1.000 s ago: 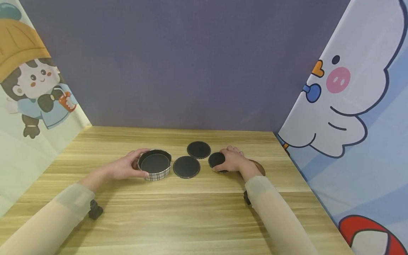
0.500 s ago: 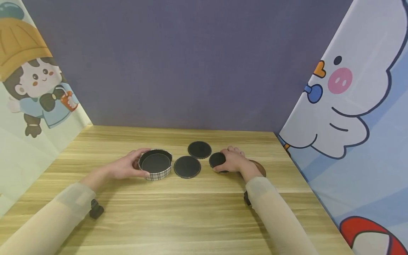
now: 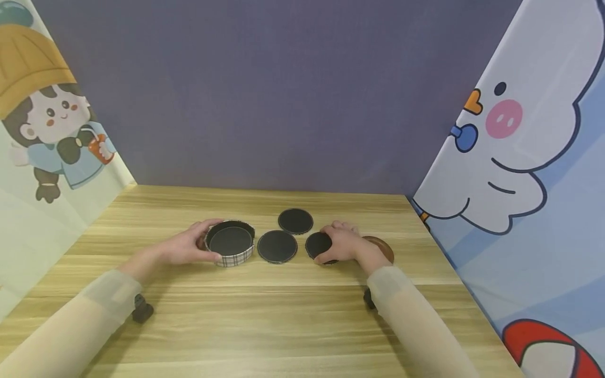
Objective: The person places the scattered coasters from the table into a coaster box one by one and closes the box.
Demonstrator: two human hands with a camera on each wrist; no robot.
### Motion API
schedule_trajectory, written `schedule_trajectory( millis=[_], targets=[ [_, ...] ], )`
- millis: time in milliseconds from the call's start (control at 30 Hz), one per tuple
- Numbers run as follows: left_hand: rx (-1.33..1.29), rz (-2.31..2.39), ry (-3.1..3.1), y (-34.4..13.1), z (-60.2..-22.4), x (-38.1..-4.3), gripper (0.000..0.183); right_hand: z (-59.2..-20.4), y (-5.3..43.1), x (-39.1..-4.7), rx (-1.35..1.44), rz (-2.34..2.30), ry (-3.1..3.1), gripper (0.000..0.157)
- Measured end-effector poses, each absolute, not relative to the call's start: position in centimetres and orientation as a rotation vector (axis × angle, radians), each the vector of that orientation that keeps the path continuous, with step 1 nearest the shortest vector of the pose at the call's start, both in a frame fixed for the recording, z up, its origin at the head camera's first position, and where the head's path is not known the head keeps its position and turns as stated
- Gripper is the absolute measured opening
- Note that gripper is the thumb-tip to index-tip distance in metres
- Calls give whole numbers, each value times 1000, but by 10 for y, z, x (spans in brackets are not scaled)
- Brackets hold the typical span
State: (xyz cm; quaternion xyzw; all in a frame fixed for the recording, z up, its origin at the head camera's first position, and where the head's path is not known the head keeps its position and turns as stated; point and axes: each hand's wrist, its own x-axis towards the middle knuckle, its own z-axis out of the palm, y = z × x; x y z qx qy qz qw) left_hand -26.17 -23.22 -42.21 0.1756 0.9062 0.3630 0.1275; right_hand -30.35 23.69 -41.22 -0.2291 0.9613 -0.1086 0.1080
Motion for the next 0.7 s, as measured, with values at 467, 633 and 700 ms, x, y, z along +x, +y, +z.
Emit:
schedule_trajectory(
  millis=[467,633,700],
  targets=[
    [509,1067,2635,-233,-423,-262,112,-408,227,-281,-733,-436,2737,97],
    [503,1058,2635,-233,-422,-262,113,-409,224,-273,-770,-436,2724,96],
    [501,1056,2633,-233,-423,-262,114,-410,222,-271,-779,-449,2715,96]
  ],
)
